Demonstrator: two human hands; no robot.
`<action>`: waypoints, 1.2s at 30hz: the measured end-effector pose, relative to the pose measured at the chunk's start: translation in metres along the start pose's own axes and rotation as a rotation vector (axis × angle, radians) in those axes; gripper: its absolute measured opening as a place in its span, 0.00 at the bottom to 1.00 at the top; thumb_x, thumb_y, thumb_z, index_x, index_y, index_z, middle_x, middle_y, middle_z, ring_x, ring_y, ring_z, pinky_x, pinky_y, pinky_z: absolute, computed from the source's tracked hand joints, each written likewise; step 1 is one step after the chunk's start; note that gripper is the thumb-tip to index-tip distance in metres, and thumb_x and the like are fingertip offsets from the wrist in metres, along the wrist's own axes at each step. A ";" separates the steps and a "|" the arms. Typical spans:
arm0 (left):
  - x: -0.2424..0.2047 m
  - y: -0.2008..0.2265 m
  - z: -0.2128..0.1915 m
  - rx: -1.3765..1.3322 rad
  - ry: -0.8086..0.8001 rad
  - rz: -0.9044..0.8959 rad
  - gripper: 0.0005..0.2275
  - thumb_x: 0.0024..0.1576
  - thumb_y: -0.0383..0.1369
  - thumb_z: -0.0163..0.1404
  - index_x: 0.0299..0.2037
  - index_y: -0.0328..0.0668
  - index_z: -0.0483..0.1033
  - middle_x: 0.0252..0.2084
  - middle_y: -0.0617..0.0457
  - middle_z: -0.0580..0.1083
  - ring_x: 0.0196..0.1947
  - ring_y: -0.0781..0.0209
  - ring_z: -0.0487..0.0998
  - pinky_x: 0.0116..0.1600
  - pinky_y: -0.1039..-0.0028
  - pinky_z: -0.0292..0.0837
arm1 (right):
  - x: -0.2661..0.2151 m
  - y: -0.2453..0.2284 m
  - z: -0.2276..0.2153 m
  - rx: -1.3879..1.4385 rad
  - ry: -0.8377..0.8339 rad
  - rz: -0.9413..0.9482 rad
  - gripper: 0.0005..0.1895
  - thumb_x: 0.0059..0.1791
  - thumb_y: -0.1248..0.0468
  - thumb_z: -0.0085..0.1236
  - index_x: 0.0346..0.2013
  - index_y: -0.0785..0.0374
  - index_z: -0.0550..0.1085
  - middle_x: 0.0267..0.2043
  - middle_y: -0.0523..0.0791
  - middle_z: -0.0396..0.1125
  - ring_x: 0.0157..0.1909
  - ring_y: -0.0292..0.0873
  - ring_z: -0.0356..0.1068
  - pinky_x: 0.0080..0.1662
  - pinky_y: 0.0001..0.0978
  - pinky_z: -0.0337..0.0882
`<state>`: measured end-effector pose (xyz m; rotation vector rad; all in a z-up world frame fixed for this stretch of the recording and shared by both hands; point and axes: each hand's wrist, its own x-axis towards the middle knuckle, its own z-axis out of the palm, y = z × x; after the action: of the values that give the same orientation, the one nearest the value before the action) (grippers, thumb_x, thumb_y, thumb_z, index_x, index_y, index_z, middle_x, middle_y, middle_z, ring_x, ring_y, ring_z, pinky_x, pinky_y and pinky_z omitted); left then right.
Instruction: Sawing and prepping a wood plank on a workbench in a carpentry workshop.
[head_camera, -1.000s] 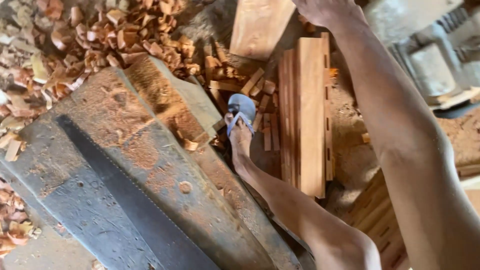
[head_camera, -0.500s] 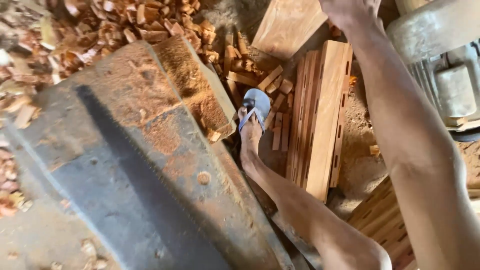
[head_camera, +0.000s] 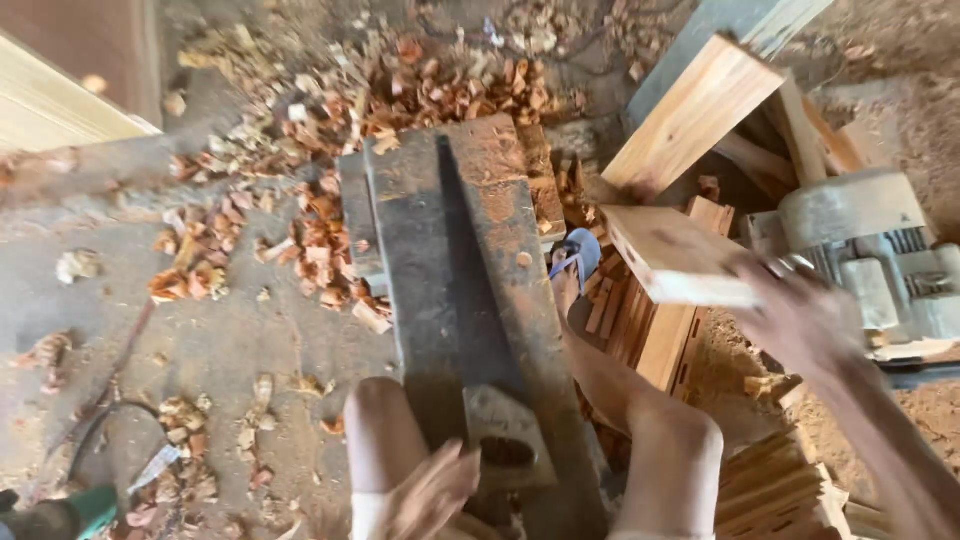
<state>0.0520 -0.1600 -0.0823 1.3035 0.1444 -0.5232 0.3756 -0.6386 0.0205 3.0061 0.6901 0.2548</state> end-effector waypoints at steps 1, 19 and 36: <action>0.029 0.040 0.015 -0.006 -0.015 0.007 0.36 0.62 0.55 0.41 0.74 0.37 0.52 0.71 0.40 0.67 0.63 0.45 0.78 0.64 0.52 0.75 | -0.034 -0.005 -0.035 0.049 -0.072 -0.022 0.27 0.46 0.65 0.65 0.59 0.56 0.71 0.55 0.49 0.73 0.33 0.39 0.72 0.28 0.29 0.71; -0.030 0.015 0.028 -0.871 0.343 0.145 0.21 0.61 0.25 0.56 0.63 0.33 0.63 0.49 0.37 0.74 0.42 0.49 0.80 0.45 0.57 0.83 | -0.201 -0.307 0.060 0.626 0.096 0.236 0.35 0.42 0.66 0.67 0.63 0.62 0.66 0.65 0.53 0.63 0.62 0.54 0.67 0.60 0.43 0.70; 0.051 0.070 -0.030 -0.796 0.412 0.406 0.11 0.57 0.25 0.58 0.49 0.40 0.76 0.53 0.48 0.75 0.60 0.52 0.74 0.68 0.52 0.71 | -0.204 -0.284 -0.003 1.348 0.117 0.484 0.20 0.51 0.66 0.59 0.57 0.70 0.71 0.40 0.49 0.74 0.38 0.40 0.73 0.38 0.37 0.75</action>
<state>0.1335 -0.1343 -0.0491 0.6088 0.3768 0.1643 0.0720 -0.4721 -0.0306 4.4582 0.0259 -0.1042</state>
